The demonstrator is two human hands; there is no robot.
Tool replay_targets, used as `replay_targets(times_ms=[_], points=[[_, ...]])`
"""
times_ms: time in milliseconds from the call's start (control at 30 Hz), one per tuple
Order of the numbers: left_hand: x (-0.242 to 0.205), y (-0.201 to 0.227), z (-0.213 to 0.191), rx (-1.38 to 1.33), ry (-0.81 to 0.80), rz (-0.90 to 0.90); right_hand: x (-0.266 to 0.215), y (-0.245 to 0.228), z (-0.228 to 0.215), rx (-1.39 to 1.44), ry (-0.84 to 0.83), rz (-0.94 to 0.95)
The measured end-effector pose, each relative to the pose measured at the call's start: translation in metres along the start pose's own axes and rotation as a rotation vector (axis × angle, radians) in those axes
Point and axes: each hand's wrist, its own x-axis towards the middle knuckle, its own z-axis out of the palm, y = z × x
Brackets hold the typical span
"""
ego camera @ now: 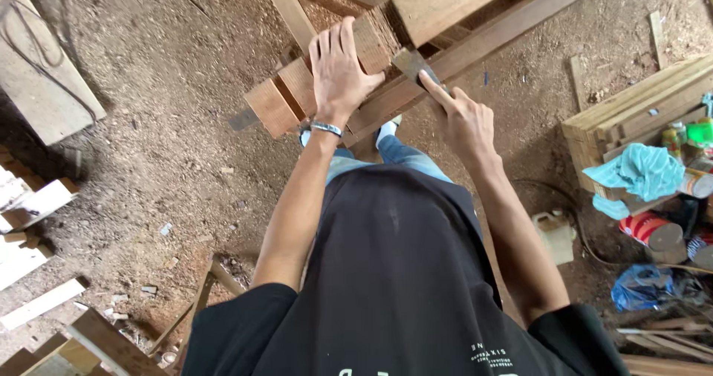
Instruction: The person uses a chisel and mallet by hand to clean out and widen pre-cut notches in several large wooden beams in a workshop environment.
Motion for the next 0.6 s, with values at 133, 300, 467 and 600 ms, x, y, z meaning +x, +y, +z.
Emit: replay_targets(times_ms=[133, 300, 467, 600], points=[[-0.0049, 0.0045, -0.0035, 0.016, 0.01, -0.023, 0.0009, -0.0064, 0.0034, -0.014, -0.006, 0.027], [-0.0051, 0.0081, -0.0062, 0.002, 0.015, -0.013, 0.0001, 0.0026, 0.0011, 0.104, 0.008, -0.016], [-0.0054, 0.0095, -0.0088, -0.002, 0.028, -0.011, 0.0, -0.0015, -0.0042, 0.088, 0.009, -0.017], [-0.0059, 0.0096, -0.0068, 0.006, 0.027, -0.022, -0.0006, 0.0026, -0.002, 0.167, 0.009, -0.027]])
